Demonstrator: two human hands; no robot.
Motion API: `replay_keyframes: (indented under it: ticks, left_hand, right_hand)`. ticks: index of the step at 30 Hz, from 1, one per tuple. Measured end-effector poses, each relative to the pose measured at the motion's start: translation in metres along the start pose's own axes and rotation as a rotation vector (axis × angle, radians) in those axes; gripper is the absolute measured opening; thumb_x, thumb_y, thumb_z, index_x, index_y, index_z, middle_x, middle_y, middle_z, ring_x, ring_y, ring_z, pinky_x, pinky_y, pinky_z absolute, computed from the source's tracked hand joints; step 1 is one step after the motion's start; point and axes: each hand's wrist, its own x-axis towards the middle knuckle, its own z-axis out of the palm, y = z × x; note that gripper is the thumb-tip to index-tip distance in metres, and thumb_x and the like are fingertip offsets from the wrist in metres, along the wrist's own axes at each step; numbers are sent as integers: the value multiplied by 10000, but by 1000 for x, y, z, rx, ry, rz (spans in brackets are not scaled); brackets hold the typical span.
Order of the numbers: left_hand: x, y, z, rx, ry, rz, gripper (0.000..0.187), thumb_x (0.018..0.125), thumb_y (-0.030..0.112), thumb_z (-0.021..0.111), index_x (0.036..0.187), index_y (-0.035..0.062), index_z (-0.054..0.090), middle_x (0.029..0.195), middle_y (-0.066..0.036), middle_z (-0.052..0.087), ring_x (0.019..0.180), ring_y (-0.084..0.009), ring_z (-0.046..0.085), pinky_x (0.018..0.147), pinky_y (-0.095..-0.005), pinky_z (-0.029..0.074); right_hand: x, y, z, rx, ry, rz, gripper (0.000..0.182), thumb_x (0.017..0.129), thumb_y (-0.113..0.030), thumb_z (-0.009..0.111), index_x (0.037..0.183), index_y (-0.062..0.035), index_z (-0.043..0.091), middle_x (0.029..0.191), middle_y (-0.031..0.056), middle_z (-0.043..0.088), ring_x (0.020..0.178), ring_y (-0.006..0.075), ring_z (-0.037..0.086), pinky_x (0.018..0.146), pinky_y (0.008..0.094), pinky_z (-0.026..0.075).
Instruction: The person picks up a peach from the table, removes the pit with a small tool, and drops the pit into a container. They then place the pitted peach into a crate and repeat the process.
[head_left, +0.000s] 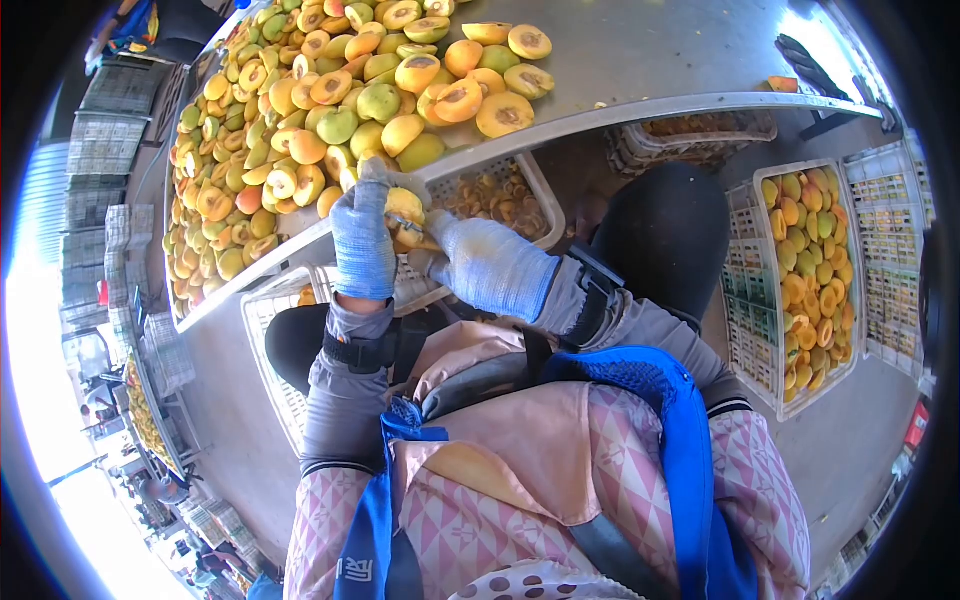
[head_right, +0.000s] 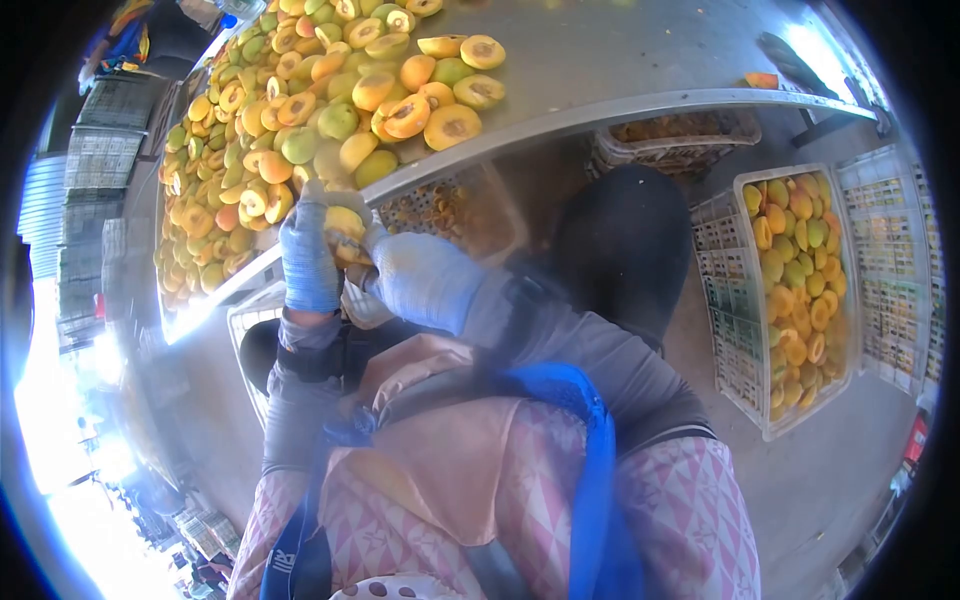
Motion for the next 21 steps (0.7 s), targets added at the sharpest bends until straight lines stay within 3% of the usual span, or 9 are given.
replay_keyframes:
  ticks: [8, 11, 14, 17, 21]
  left_hand:
    - [-4, -11, -2, -29, 32, 186, 426, 991, 351, 513, 874, -24, 678, 709, -69, 676, 605, -92, 617, 534, -185, 457]
    - [-3, -15, -6, -84, 1, 161, 408, 984, 351, 531, 901, -23, 675, 720, -63, 672, 589, -74, 584, 532, -189, 445]
    - [0, -25, -2, -65, 177, 139, 397, 984, 351, 529, 930, -16, 670, 730, -47, 660, 565, -52, 531, 520, -196, 422]
    - [7, -34, -1, -130, 226, 118, 379, 986, 339, 520, 942, -8, 665, 730, -23, 639, 557, -36, 491, 507, -192, 398]
    - [7, -31, 0, -117, 156, 163, 349, 987, 312, 512, 957, -4, 657, 754, -20, 637, 576, -35, 504, 507, -186, 392]
  right_hand:
    - [3, 4, 7, 542, -78, 19, 337, 947, -192, 555, 1217, 10, 553, 968, 203, 675, 925, 338, 663, 804, 400, 501]
    - [3, 5, 8, 538, -42, -25, 312, 962, -272, 543, 1115, -6, 598, 796, 181, 662, 714, 301, 633, 710, 368, 483]
    - [6, 11, 14, 307, 32, -55, 313, 951, -234, 556, 1153, 5, 577, 920, 238, 664, 875, 369, 661, 754, 404, 513]
    - [-7, -19, -6, -97, 97, 68, 285, 948, -237, 558, 1107, -2, 587, 847, 243, 656, 802, 402, 650, 688, 433, 518]
    - [-4, 1, 10, 13, 159, 24, 273, 940, -265, 567, 1058, -21, 596, 779, 222, 650, 722, 409, 642, 621, 472, 506]
